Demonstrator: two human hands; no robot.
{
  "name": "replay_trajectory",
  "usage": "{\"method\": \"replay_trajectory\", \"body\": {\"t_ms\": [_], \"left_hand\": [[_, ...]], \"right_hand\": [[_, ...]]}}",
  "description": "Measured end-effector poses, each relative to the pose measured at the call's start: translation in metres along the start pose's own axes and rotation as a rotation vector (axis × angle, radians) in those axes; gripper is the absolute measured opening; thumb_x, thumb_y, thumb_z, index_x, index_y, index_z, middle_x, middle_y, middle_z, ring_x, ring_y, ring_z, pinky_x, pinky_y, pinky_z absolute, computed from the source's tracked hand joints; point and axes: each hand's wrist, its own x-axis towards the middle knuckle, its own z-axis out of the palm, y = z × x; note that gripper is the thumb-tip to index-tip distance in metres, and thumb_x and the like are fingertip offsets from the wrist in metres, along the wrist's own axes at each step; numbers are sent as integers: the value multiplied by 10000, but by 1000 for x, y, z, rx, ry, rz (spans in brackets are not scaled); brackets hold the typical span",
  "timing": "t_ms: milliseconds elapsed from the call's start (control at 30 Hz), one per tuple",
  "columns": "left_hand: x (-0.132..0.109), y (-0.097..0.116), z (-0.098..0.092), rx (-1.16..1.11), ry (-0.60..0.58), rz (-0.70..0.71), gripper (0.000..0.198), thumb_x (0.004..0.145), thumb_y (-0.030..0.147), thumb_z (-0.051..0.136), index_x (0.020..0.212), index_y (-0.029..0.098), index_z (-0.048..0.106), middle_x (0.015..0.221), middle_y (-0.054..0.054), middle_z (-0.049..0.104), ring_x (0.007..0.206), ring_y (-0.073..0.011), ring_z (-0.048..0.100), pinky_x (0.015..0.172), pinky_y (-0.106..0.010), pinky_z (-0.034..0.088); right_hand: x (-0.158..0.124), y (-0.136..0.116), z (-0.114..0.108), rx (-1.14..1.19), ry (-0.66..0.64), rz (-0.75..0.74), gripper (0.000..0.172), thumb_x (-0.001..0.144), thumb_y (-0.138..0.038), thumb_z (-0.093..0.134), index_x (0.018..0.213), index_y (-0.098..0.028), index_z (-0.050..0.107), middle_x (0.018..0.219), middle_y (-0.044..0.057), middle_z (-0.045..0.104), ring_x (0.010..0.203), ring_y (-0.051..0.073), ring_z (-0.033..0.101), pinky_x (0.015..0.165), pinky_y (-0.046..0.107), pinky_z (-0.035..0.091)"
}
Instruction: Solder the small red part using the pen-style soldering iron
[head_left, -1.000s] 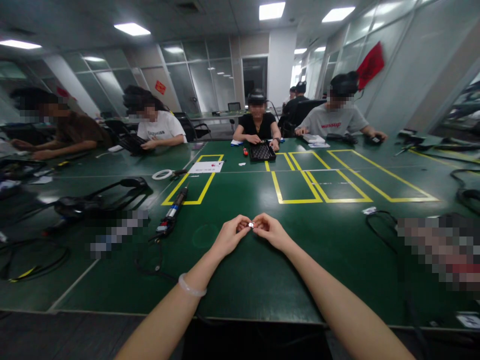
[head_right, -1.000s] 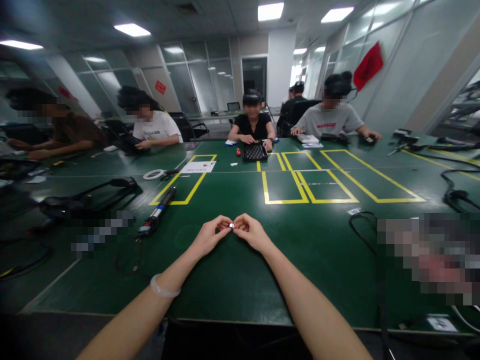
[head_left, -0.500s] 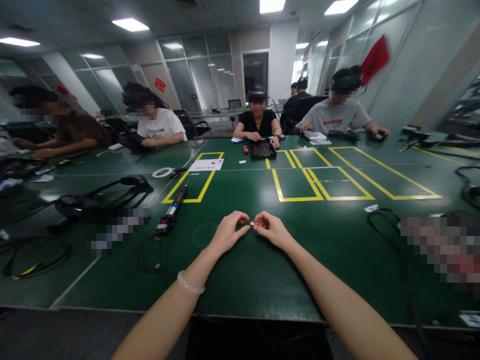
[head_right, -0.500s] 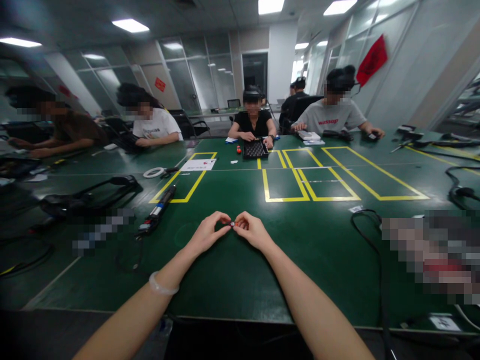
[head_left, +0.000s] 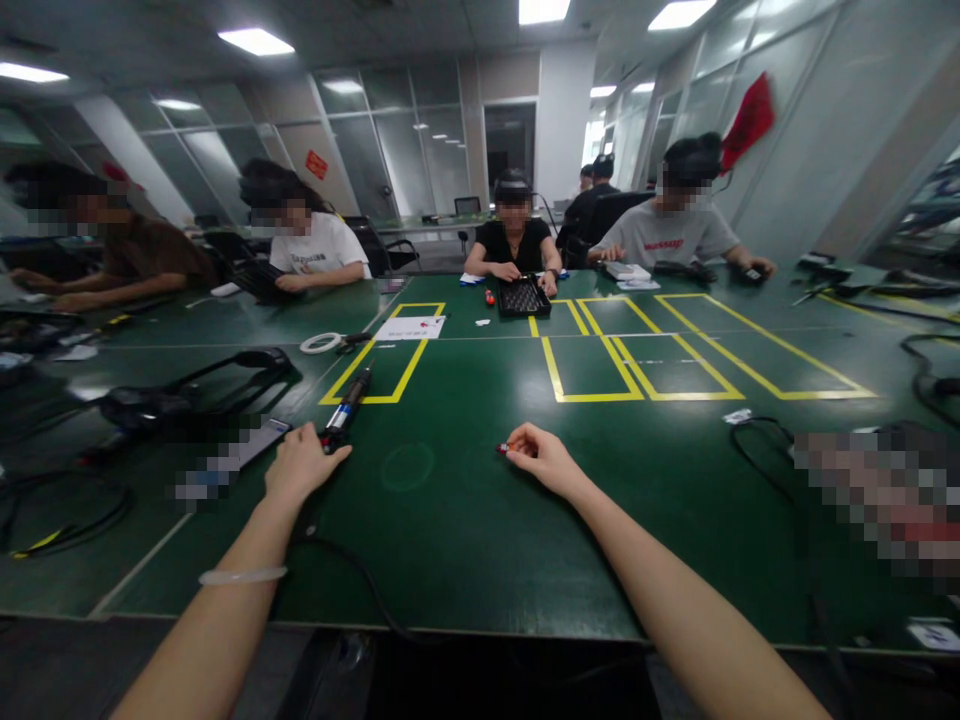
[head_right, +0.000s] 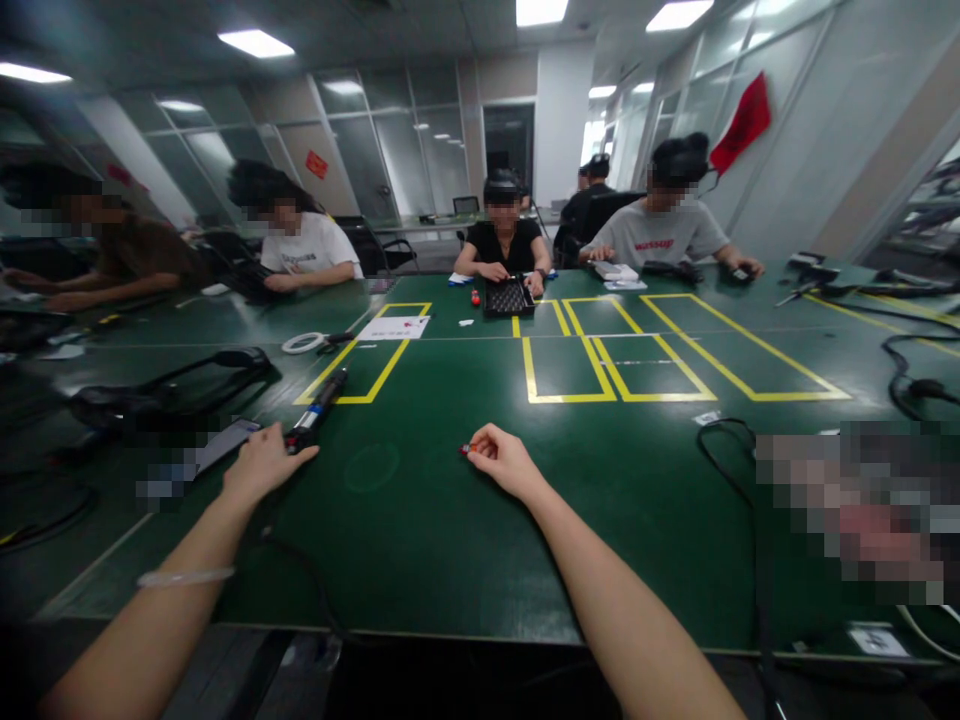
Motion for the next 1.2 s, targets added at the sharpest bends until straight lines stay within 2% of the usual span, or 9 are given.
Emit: {"method": "replay_trajectory", "body": {"t_ms": [100, 233, 400, 567, 733, 833, 1067, 1200], "left_hand": [[11, -11, -3, -14, -123, 31, 801, 692, 718, 401, 1222, 125, 504, 1207, -211, 530, 1081, -376, 530, 793, -420, 462], [14, 2, -5, -19, -154, 34, 799, 667, 711, 419, 1212, 135, 512, 1169, -196, 530, 1036, -352, 559, 783, -392, 461], [-11, 31, -4, 32, -44, 64, 739, 709, 677, 374, 1156, 113, 542, 1143, -203, 522, 1043, -372, 533, 791, -436, 452], [-47, 56, -8, 56, 0, 167, 656, 749, 626, 372, 1129, 122, 551, 1082, -170, 544, 984, -344, 557, 777, -438, 457], [-77, 88, -14, 73, -4, 295, 586, 771, 596, 403, 1105, 139, 554, 1053, -149, 556, 954, -322, 571, 762, -414, 459], [-88, 113, -14, 53, -6, 368, 556, 776, 582, 439, 1098, 142, 550, 1053, -147, 559, 931, -297, 577, 761, -389, 452], [-104, 176, -7, -21, 34, 525, 497, 756, 541, 530, 1067, 154, 541, 1060, -142, 553, 994, -296, 543, 801, -382, 424], [-110, 197, -4, -67, 27, 568, 464, 756, 522, 553, 1059, 170, 537, 1061, -139, 551, 1016, -291, 533, 818, -382, 416]], "right_hand": [[0, 1, 1, -10, -9, 3, 178, 783, -292, 608, 900, -162, 571, 733, -11, 564, 611, 99, 489, 576, 219, 397], [0, 0, 1, -57, -1, -12, 172, 789, -299, 608, 896, -167, 584, 719, -14, 559, 618, 104, 491, 577, 221, 394], [0, -1, 1, -144, 59, -14, 154, 781, -292, 615, 870, -167, 603, 775, 4, 588, 653, 113, 511, 594, 226, 398], [2, 3, 2, -130, 26, 24, 170, 783, -299, 613, 885, -163, 603, 729, -5, 585, 618, 109, 507, 572, 224, 392], [2, 1, 3, -84, -1, 16, 221, 767, -269, 625, 958, -158, 609, 770, 9, 615, 658, 120, 538, 590, 229, 406], [1, -4, 4, -89, -16, 23, 198, 766, -264, 628, 929, -151, 617, 754, 8, 617, 639, 116, 531, 584, 228, 402], [1, -10, 7, -129, 9, 4, 151, 772, -243, 629, 892, -153, 614, 751, 1, 601, 638, 115, 511, 590, 230, 388], [1, -7, 8, -120, 14, -23, 144, 775, -220, 620, 904, -162, 589, 755, -5, 588, 635, 115, 503, 595, 231, 392]]}}
